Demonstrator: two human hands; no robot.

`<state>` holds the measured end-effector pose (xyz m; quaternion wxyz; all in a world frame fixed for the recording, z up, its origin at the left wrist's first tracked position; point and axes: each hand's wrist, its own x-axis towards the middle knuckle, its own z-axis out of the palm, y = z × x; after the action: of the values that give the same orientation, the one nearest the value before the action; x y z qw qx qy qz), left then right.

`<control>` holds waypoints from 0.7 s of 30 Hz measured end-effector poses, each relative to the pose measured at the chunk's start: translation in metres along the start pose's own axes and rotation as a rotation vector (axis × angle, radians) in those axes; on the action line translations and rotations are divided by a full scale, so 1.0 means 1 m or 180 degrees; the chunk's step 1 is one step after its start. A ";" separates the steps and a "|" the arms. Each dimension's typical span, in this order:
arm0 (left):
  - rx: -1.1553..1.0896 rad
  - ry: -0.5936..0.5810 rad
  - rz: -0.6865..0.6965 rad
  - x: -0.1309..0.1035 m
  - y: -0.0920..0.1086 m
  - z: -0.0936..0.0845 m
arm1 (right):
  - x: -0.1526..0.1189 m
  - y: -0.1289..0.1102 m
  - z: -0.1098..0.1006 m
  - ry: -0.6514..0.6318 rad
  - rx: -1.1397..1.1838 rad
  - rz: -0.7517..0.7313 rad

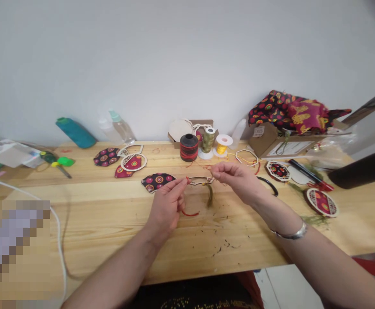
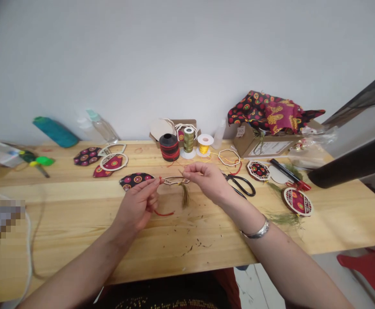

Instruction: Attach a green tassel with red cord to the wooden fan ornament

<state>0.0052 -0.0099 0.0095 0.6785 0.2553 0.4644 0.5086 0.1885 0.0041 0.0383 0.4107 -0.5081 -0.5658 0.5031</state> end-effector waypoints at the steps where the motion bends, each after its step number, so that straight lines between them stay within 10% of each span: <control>1: 0.0003 0.0010 -0.0002 0.000 0.000 0.000 | 0.002 -0.003 -0.001 0.0083 0.0119 0.0038; 13: 0.0017 -0.0084 -0.0059 -0.001 -0.001 -0.001 | 0.002 0.007 0.006 -0.0085 0.1100 -0.0452; 21: -0.0043 -0.0038 -0.0052 -0.001 0.000 0.000 | -0.003 0.002 -0.003 -0.1143 -0.1388 0.0065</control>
<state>0.0049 -0.0111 0.0104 0.6872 0.2500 0.4590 0.5046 0.1924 0.0020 0.0366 0.1799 -0.4929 -0.7192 0.4556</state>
